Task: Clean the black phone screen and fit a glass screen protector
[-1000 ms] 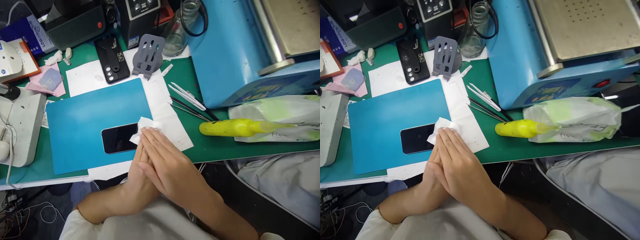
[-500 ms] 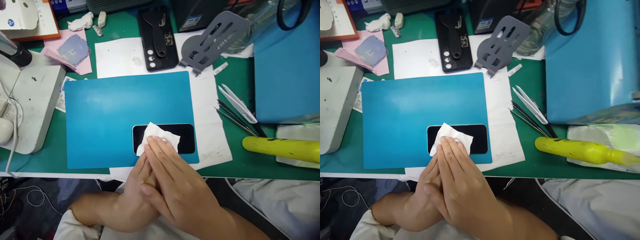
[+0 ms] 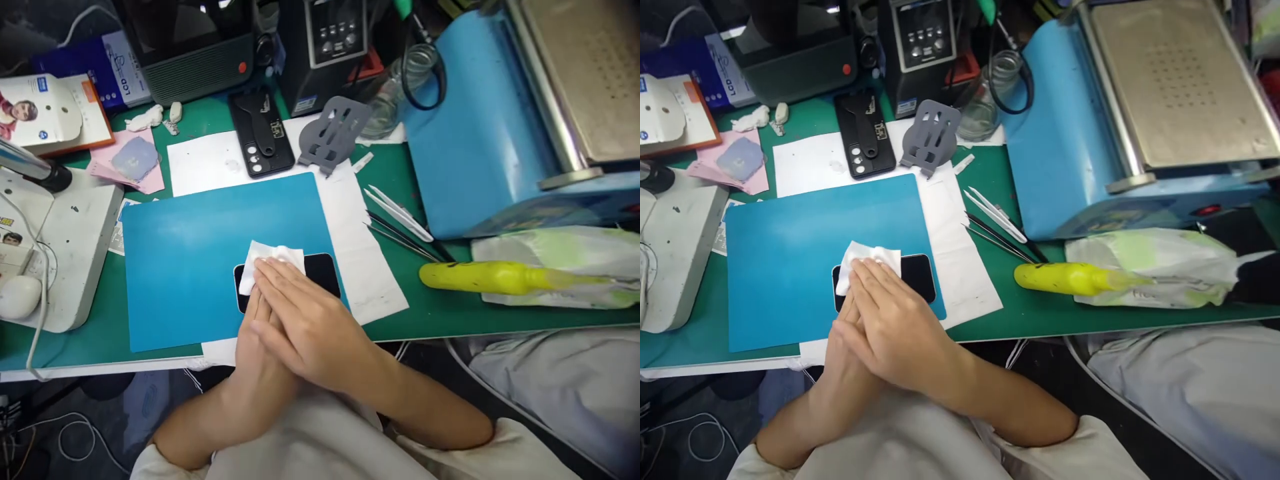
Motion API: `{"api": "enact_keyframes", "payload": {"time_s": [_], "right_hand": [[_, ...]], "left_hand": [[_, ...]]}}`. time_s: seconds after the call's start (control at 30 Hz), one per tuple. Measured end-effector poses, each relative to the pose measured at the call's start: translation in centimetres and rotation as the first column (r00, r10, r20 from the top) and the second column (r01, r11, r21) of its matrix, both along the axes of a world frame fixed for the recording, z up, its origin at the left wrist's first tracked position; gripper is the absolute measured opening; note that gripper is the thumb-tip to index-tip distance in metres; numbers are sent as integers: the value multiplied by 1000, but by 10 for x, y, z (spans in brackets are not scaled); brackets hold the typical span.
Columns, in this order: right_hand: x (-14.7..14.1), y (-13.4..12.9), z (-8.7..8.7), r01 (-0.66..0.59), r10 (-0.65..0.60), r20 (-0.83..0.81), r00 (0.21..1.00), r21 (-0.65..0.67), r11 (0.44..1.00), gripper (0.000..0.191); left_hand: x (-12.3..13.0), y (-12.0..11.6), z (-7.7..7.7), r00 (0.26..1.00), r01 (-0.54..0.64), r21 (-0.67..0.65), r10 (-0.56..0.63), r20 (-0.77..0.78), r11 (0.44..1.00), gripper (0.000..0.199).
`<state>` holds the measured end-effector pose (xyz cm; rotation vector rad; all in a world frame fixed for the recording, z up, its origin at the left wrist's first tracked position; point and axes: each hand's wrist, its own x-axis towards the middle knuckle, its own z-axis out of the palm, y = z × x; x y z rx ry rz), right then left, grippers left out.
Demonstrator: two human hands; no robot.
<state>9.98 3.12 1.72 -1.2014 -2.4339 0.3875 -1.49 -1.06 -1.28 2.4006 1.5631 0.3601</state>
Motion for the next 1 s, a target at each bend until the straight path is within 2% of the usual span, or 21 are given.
{"api": "enact_keyframes", "payload": {"time_s": [0.1,0.23,0.37,0.57,0.63,0.77,0.87,1.0], "right_hand": [[24,0,-4,95,-95,-17,995,-10,995,53],[48,-8,-9,154,-155,-51,987,-30,988,52],[53,-23,-12,173,-174,-57,983,-12,985,53],[48,-46,-11,202,-203,-1,979,67,977,50],[44,-50,-10,209,-211,14,977,84,974,50],[21,-48,-9,181,-182,0,983,121,976,54],[-5,-38,-7,120,-120,-7,993,140,983,55],[-31,-28,-6,50,-49,-17,999,126,991,55]], "left_hand": [[25,11,-2,990,121,100,-113,-83,988,56],[47,14,-3,971,177,174,-143,-192,969,58],[50,6,-1,968,212,231,-172,-182,950,54],[46,-14,2,951,249,187,-204,-231,950,51],[40,-17,2,957,258,157,-229,-177,954,51],[11,-14,5,963,257,89,-263,63,962,51],[-19,-10,11,963,187,-8,-182,200,982,52],[-44,-9,18,970,92,-35,-82,230,995,58]]}}
